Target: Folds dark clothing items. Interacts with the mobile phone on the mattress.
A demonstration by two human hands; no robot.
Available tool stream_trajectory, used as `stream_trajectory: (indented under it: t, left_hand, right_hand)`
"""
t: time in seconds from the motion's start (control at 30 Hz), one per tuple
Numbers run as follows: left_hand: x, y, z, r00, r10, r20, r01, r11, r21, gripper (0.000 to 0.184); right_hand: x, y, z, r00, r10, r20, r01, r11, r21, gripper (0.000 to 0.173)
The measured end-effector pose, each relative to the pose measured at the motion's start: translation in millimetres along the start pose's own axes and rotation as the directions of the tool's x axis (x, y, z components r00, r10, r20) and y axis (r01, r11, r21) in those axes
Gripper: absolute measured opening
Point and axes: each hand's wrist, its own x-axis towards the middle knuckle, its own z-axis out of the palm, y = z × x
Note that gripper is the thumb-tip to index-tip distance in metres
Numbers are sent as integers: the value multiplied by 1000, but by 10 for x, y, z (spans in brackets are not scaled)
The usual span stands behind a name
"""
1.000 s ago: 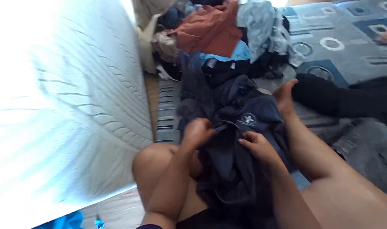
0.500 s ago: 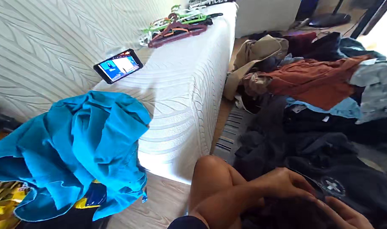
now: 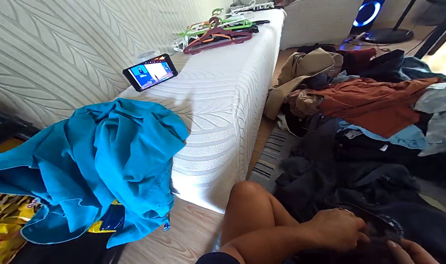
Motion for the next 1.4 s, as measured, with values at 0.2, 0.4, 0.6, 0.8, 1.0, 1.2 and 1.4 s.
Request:
stream_trajectory:
  t: [0.2,0.4,0.6,0.8,1.0,1.2,1.4]
  left_hand:
    - [26,-78,127,994,91,-54,-94,995,-39,22]
    - [52,-138,135,991,123,-50,-128,987,-102,24]
    - [83,-160,175,994,84,-70,-93,986,-140,26]
    - [76,-179,236,989,106,-101,-110,993,-35,26]
    - [93,-251,332,947,201,-250,-213,977,-22,21]
    - [89,-267,286,969,157,-193,-165,986,-24,23]
    - [115,-264,210,998,54,-33,-56,996,-68,28]
  right_hand:
    - [34,87,-32,994,-50,98,68,980,-189,30]
    - [77,167,-15,987,-45,155,86,958,-273,29]
    - [74,201,-44,990,9,138,7,993,-115,22]
    - [69,165,-4,995,41,95,-37,998,-50,15]
    - [64,140,-23,993,48,105,-43,998,-52,13]
    - [78,191,-16,993,68,94,-69,998,8,8]
    - [70,204,14,994,72,76,-71,997,-17,8]
